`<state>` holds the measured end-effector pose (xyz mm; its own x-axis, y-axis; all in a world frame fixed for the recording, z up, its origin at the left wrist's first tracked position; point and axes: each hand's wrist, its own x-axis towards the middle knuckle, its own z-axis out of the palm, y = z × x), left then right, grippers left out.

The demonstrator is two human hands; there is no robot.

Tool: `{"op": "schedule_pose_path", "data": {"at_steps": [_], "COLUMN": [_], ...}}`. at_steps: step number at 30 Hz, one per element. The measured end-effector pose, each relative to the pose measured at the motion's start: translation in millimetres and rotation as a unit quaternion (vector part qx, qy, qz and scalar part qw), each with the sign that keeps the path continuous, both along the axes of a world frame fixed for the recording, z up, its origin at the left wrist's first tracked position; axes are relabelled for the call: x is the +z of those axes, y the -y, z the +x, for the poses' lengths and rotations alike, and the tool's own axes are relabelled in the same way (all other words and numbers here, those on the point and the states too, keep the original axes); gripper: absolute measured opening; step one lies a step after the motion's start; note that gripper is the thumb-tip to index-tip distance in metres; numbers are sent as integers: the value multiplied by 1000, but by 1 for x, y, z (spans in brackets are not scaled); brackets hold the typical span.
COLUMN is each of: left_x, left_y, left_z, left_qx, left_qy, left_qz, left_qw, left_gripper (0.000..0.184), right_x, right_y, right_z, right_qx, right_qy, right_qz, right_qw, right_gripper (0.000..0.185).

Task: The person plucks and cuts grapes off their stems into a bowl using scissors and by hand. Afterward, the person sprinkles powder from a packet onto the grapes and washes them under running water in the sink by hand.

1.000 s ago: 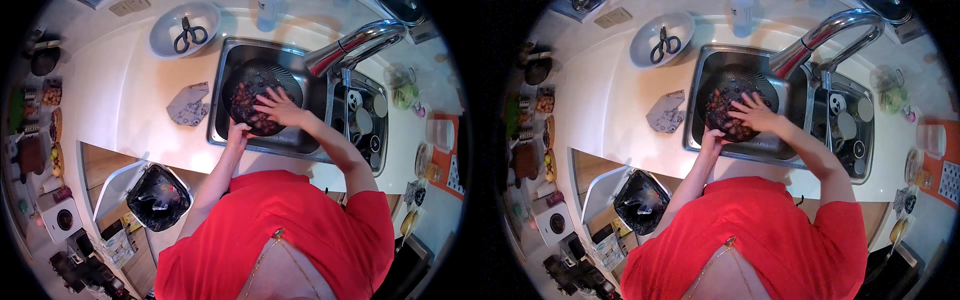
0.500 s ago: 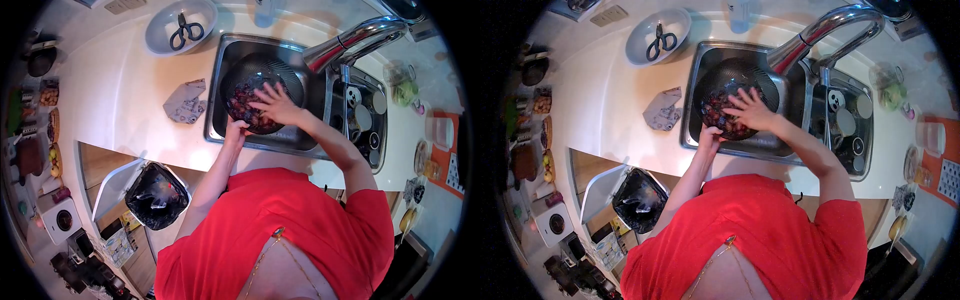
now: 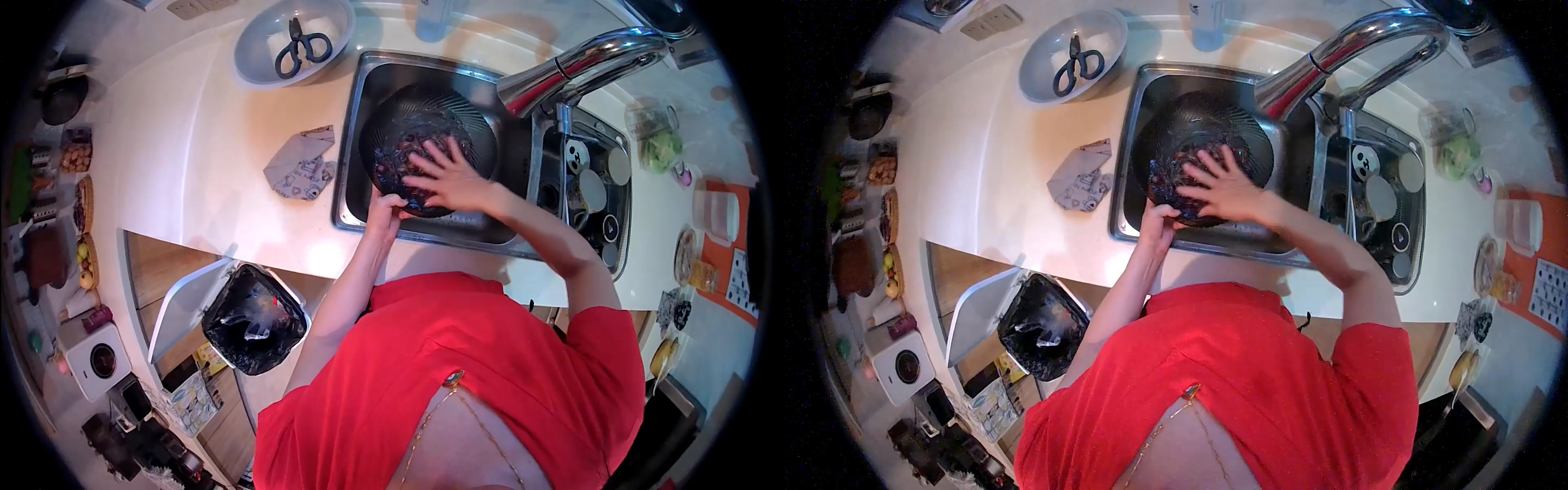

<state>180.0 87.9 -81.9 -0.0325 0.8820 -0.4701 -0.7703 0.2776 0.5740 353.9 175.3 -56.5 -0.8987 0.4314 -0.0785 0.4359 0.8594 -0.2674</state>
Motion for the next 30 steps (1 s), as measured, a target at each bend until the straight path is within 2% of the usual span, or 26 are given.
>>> {"op": "schedule_pose_path", "data": {"at_steps": [2, 4, 8, 9, 12, 13, 15, 16, 18, 19, 20, 22, 23, 24, 26, 27, 30], "left_x": [9, 16, 16, 13, 2, 3, 10, 13, 6, 6, 5, 2, 0, 7, 28, 21, 11], "left_y": [0, 1, 0, -1, 1, 0, 0, 1, 1, 1, 0, -1, -1, -1, 0, -2, -1], "left_z": [2, 1, 4, 4, -1, -2, -1, -1, -1, 0, 1, 0, -1, 0, 3, 2, 0], "left_qx": [-5, -35, -12, 5, 23, 25, 22, 18, -1, 6, 13, 17, 21, 20, 22, 27, 3], "left_qy": [-2, -26, -17, -8, -4, -4, -1, 2, 4, 2, -2, 4, 9, 7, -1, -4, 4], "left_qz": [2, -7, -2, 3, 8, 11, -11, -32, -27, -11, 5, 7, 9, 10, -17, -9, -8], "left_qw": [1000, 999, 1000, 1000, 1000, 1000, 1000, 999, 1000, 1000, 1000, 1000, 1000, 1000, 1000, 1000, 1000], "left_gripper": [79, 80, 79, 78, 76, 75, 74, 73, 74, 75, 76, 77, 78, 78, 80, 80, 81], "right_x": [15, 11, -2, -7, -12, -4, 11, 11, 12, 6, 2, 8, 13, 10, 3, 5, -1], "right_y": [-14, -36, -34, -28, -13, -12, -13, -12, -17, -18, -13, 3, 0, -5, -19, -26, -22], "right_z": [20, 23, -23, -32, -27, -19, -1, 4, 10, 6, 0, -20, -24, -23, -20, -22, -39], "right_qx": [-33, -60, -104, -60, 54, 55, 37, 37, -142, -179, -179, -126, -57, -58, -113, -148, -116], "right_qy": [19, -33, -46, -57, -46, -46, 63, 67, 40, -34, -34, -11, 43, 41, -17, -8, -50], "right_qz": [68, 84, 96, 96, -104, -105, -49, -51, 117, 72, 73, 4, -59, -58, 42, 5, 0], "right_qw": [997, 994, 989, 992, 992, 992, 996, 996, 982, 981, 981, 992, 996, 996, 993, 989, 992], "right_gripper": [68, 69, 69, 68, 62, 62, 58, 58, 59, 60, 60, 64, 71, 71, 73, 75, 74]}}
